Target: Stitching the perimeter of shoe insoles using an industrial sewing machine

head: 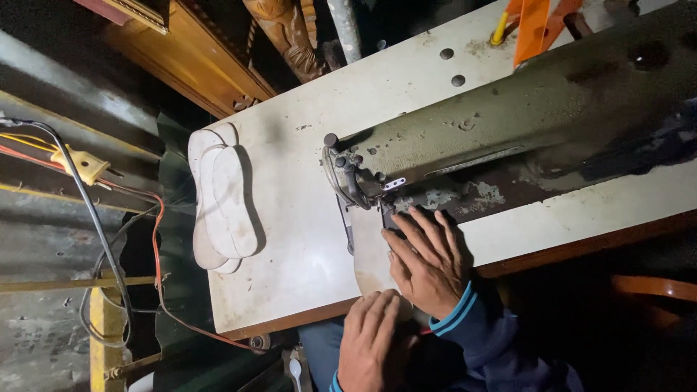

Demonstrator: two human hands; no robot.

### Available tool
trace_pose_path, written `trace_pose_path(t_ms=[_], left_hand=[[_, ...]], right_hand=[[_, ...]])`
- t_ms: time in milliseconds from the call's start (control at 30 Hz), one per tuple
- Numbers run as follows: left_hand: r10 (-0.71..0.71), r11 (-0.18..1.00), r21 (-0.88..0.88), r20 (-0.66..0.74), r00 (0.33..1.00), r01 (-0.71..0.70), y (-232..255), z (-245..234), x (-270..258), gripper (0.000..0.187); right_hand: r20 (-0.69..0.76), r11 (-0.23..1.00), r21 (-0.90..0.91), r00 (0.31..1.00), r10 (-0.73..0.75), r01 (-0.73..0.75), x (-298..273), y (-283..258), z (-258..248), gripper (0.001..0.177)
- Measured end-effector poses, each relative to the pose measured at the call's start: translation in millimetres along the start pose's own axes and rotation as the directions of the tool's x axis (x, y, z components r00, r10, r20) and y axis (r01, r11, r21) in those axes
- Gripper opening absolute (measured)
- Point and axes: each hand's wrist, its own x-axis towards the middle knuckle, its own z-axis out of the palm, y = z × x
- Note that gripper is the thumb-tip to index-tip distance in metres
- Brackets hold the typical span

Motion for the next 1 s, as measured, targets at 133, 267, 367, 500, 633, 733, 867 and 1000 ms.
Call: trace_pose_path(t_ms=[133, 267, 367, 500, 633, 733, 867, 1000], left_hand=[[-0.079, 0.991, 0.109, 0.042, 0.996, 0.074, -15, -6, 1, 0.075], [-0.074, 0.986, 0.158, 0.083, 0.994, 0.060, -35, -12, 5, 0.070], [-0.052, 0.985, 0.168, 0.084, 0.995, 0.037, -43, -12, 7, 0.066], [-0.039, 0.979, 0.203, 0.087, 0.995, 0.020, -49, -14, 15, 0.067], [-0.049, 0.986, 0.165, 0.079, 0.996, 0.036, -55, -14, 17, 0.069], [-0.054, 0.986, 0.163, 0.076, 0.996, 0.041, -58, -14, 18, 0.069], [-0.052, 0.988, 0.146, 0.054, 0.997, 0.043, -60, -13, 19, 0.068], [-0.062, 0.991, 0.125, 0.036, 0.997, 0.058, -62, -13, 21, 0.068]], right_hand=[[0.022, 1.000, -0.003, 1.000, -0.001, 0.001, -1, 2, 1, 0.029], [0.025, 1.000, 0.021, 1.000, 0.004, -0.005, 0, 2, 0, 0.028], [0.040, 1.000, 0.021, 0.999, 0.011, -0.012, 0, 2, 0, 0.028], [0.054, 1.000, 0.013, 0.999, 0.005, -0.005, 1, 2, -1, 0.029], [0.056, 1.000, 0.012, 0.998, 0.002, -0.002, 0, 2, 0, 0.029], [0.047, 1.000, 0.006, 0.999, -0.004, 0.004, 1, 1, -1, 0.029], [0.061, 1.000, -0.011, 0.998, -0.017, 0.018, 1, 1, -2, 0.029], [0.061, 1.000, -0.017, 0.998, -0.019, 0.021, 1, 1, -1, 0.029]])
